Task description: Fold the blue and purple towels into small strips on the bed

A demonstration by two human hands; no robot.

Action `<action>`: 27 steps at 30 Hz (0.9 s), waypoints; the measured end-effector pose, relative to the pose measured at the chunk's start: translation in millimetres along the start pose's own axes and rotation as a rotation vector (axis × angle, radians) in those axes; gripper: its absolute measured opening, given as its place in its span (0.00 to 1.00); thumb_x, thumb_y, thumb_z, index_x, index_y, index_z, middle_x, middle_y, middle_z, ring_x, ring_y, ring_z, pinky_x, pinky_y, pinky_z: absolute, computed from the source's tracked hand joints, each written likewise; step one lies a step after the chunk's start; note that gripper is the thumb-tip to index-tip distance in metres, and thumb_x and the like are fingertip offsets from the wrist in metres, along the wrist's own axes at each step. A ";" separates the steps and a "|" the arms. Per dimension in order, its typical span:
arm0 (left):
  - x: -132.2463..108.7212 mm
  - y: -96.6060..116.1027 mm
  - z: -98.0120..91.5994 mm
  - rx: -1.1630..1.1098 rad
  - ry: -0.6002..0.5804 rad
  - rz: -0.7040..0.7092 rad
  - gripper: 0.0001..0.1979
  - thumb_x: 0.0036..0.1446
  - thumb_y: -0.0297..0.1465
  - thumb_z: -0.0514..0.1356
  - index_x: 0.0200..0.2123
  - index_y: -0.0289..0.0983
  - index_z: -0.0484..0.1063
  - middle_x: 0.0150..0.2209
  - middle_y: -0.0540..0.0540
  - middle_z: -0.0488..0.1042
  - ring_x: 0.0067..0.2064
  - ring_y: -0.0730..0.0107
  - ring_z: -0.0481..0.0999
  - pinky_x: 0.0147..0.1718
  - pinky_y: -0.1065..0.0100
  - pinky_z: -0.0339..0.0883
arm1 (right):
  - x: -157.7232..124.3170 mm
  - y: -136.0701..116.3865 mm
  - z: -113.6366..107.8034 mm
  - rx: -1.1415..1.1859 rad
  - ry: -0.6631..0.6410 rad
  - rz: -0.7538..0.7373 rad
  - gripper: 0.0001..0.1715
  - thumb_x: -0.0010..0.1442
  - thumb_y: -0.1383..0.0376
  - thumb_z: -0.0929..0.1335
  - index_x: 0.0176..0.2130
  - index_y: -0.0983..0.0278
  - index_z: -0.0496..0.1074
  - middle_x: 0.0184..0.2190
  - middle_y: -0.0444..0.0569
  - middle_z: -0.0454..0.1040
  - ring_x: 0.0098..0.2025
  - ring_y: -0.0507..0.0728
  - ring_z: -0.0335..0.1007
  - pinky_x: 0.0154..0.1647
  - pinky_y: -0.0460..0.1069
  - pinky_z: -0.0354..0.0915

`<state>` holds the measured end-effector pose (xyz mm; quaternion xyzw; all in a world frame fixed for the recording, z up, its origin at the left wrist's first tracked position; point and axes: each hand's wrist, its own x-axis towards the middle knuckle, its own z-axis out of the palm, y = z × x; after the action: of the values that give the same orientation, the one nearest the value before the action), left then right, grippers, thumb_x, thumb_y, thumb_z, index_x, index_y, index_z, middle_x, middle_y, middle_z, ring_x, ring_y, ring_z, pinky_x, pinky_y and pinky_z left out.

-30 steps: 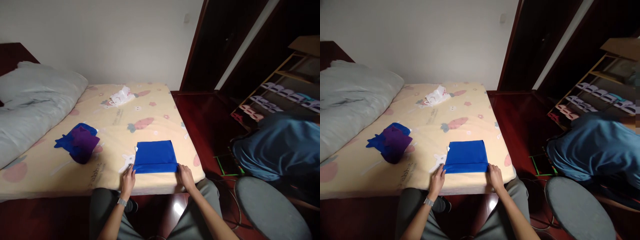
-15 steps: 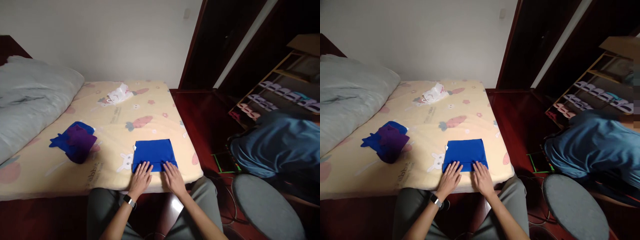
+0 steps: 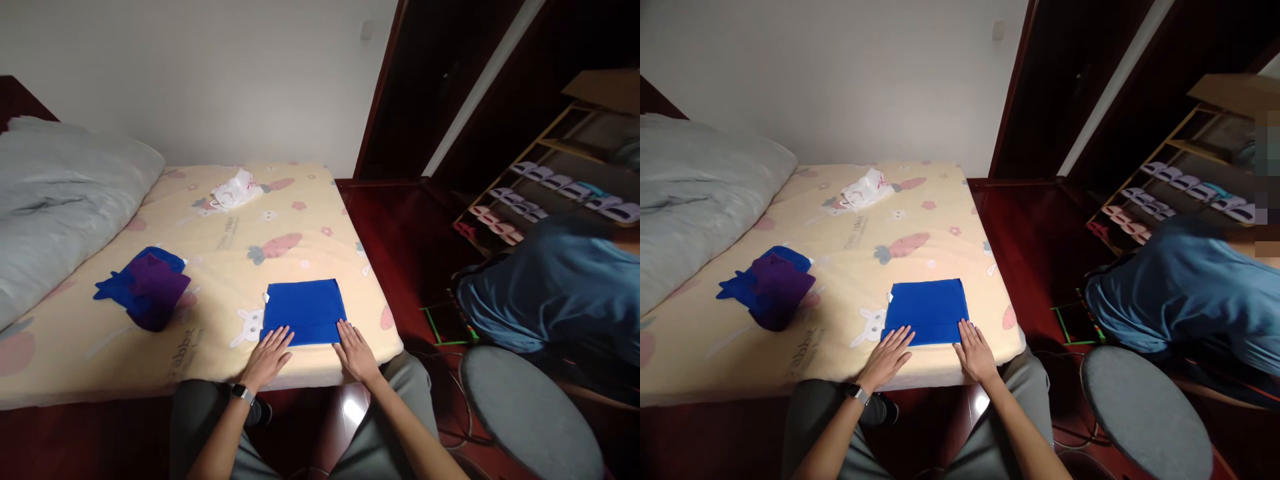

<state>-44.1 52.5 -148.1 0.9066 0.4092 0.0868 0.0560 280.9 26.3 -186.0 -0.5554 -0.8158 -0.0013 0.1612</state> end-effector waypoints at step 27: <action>-29.1 -40.5 -10.0 -0.145 0.275 -0.197 0.21 0.65 0.26 0.49 0.57 0.45 0.69 0.59 0.46 0.72 0.60 0.63 0.71 0.59 0.54 0.69 | 3.4 47.2 -16.4 0.283 0.030 -0.075 0.26 0.66 0.71 0.60 0.60 0.59 0.68 0.59 0.53 0.71 0.60 0.61 0.68 0.59 0.60 0.69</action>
<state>-94.7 57.6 -148.5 0.8354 0.4923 0.2333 0.0727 326.9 44.5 -177.9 -0.4962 -0.8255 0.0993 0.2500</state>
